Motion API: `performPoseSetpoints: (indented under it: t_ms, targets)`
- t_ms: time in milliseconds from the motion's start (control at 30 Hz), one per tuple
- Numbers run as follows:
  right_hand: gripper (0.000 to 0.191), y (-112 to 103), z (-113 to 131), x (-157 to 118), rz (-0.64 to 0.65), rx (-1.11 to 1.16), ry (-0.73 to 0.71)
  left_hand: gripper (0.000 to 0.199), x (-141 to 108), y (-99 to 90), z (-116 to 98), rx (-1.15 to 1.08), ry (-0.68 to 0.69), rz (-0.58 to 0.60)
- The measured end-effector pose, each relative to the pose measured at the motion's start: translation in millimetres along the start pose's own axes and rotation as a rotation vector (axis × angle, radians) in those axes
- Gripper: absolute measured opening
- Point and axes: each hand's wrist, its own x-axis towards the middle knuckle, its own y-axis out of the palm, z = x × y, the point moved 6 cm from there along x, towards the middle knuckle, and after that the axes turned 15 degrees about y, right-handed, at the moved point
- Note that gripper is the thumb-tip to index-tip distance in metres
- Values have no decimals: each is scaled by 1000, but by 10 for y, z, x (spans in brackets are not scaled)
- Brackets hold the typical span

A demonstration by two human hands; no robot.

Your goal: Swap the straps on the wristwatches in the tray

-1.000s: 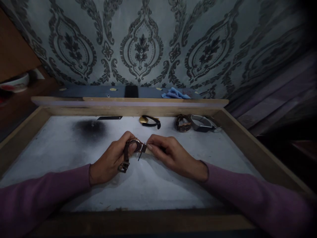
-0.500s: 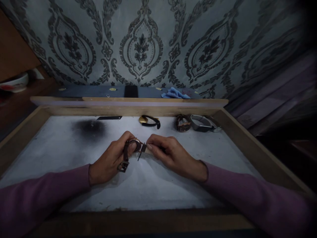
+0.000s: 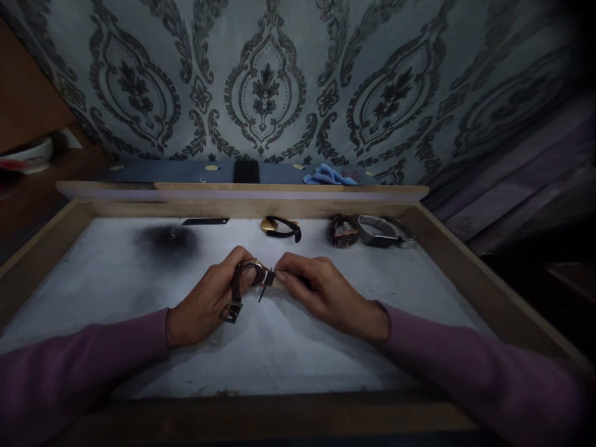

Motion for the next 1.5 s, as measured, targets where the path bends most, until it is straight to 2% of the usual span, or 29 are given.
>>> performPoseSetpoints:
  t_ms: [1500]
  targets:
    - [17, -17, -24, 1, -43, 138, 42, 20, -18, 1, 60, -28, -9, -21]
